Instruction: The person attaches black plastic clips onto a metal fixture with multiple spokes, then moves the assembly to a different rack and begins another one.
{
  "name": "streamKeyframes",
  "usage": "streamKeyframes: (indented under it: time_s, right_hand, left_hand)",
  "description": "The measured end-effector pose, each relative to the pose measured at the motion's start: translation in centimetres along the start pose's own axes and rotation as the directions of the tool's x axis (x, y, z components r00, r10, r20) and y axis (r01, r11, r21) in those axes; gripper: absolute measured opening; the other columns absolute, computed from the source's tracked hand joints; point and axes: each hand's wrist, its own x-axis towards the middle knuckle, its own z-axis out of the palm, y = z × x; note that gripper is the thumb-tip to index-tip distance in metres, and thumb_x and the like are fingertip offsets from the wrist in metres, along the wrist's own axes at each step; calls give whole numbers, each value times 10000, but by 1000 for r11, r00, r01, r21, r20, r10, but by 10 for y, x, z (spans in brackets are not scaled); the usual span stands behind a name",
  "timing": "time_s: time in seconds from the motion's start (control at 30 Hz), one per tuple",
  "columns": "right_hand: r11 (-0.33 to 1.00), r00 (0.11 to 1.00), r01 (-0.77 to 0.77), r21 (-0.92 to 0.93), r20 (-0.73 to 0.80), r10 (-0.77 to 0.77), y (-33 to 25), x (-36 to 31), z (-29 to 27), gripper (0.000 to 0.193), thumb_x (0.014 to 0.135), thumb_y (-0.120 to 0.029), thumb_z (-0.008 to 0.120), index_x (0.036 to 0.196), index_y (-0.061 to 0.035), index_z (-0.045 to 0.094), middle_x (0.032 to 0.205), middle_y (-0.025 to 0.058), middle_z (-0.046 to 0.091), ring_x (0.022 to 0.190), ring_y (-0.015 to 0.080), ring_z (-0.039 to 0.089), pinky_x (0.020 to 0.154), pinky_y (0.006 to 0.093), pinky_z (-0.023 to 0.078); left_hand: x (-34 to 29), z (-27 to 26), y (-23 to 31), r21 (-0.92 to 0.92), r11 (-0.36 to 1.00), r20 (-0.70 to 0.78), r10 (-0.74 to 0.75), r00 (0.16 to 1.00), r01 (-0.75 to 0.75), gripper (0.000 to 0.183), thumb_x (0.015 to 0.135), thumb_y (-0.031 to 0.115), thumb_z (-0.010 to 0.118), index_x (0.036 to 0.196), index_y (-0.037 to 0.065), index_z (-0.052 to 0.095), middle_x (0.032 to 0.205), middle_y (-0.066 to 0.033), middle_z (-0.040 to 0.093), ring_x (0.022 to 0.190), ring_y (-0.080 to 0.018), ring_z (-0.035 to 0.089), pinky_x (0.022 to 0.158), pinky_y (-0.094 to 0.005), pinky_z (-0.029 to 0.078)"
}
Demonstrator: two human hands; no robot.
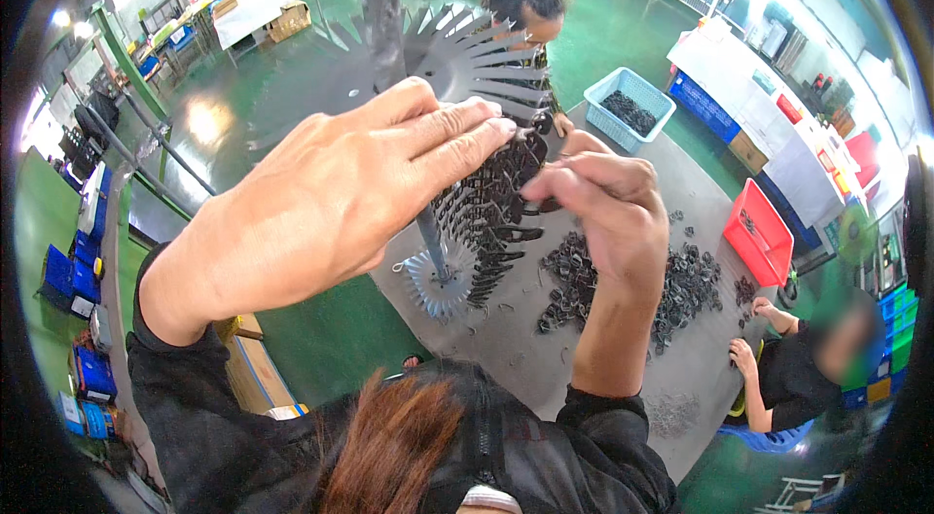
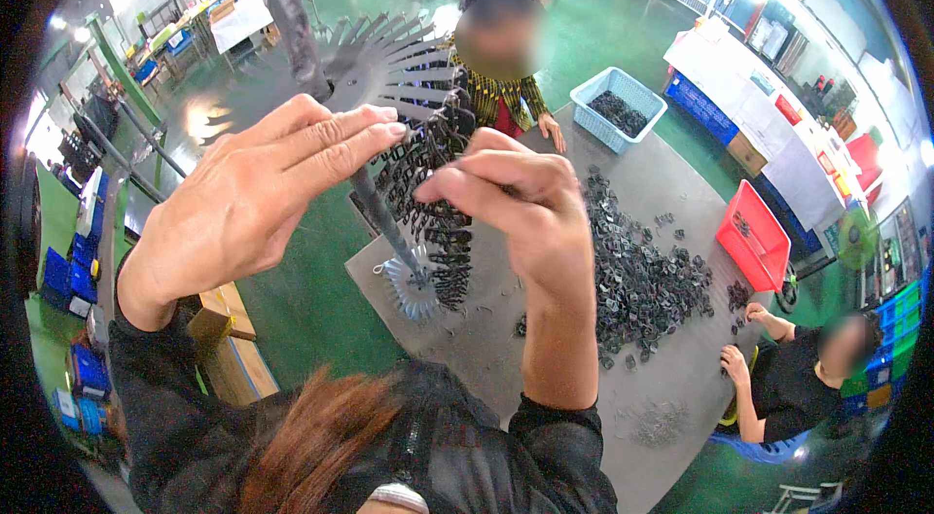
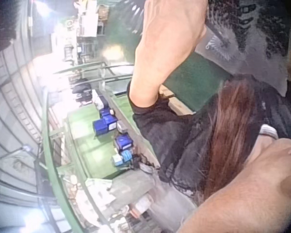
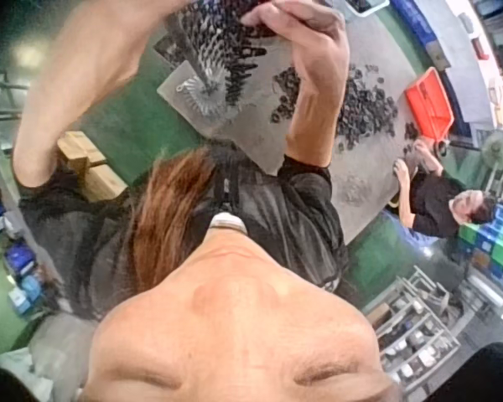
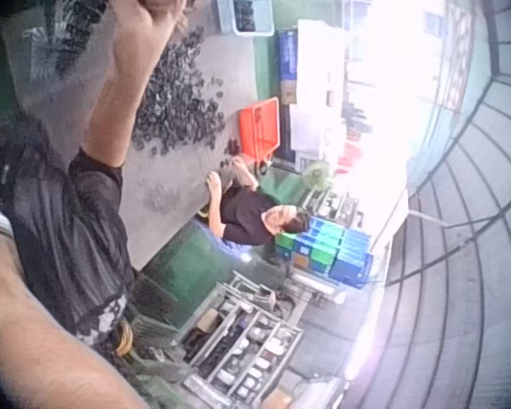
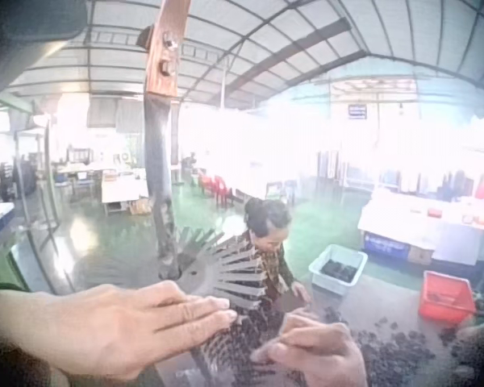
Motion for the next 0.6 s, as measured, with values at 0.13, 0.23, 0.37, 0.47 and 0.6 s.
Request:
streamKeyframes:
  time_s: [0.13, 0.23, 0.37, 0.47, 0.6]
  right_hand:
    - [999, 999, 20, -34, 41, -19, 8, -17, -17, 115, 762, -85, 684, 784, 21, 722, 693, 26, 541, 678, 102, 474, 620, 244, 343]
    - [996, 960, 39, -77, -274, -58, 6, -25, -3, 100, 793, -88, 691, 818, 0, 730, 672, 28, 534, 638, 126, 485, 626, 245, 355]
    - [787, 857, 169, -593, -306, -414, 6, -14, 24, 166, 808, -26, 675, 967, -15, 721, 706, 4, 514, 655, 79, 475, 587, 226, 381]
    - [804, 825, 210, -556, -340, -451, 14, -7, 35, 113, 799, -5, 688, 897, 49, 674, 696, 9, 495, 641, 76, 458, 580, 226, 383]
    - [858, 811, 177, -481, -422, -404, 16, -6, 44, 94, 782, -106, 699, 818, -25, 666, 662, 37, 473, 623, 179, 474, 645, 303, 331]
  left_hand:
    - [-3, 1, -5, -62, 998, -11, 16, 1000, -17, 699, 633, -142, 530, 1307, 33, 474, 1281, -130, 541, 1055, -310, 553, 895, -394, 484]
    - [-1, 0, -7, -126, 991, -2, 45, 999, -45, 704, 626, -150, 519, 1303, 36, 478, 1288, -133, 536, 1123, -326, 536, 936, -403, 465]
    - [-4, -2, -3, -165, 986, 24, 32, 999, -27, 715, 633, -165, 505, 1317, 39, 457, 1326, -151, 497, 1214, -361, 480, 980, -413, 434]
    - [-1, -6, 2, -167, 986, 46, 4, 999, 4, 701, 662, -128, 527, 1337, 30, 422, 1344, -171, 470, 1218, -375, 468, 981, -412, 433]
    - [8, -12, 16, -73, 997, 112, 3, 994, 5, 685, 704, 16, 597, 1353, -7, 379, 1338, -197, 455, 1160, -376, 483, 933, -404, 461]
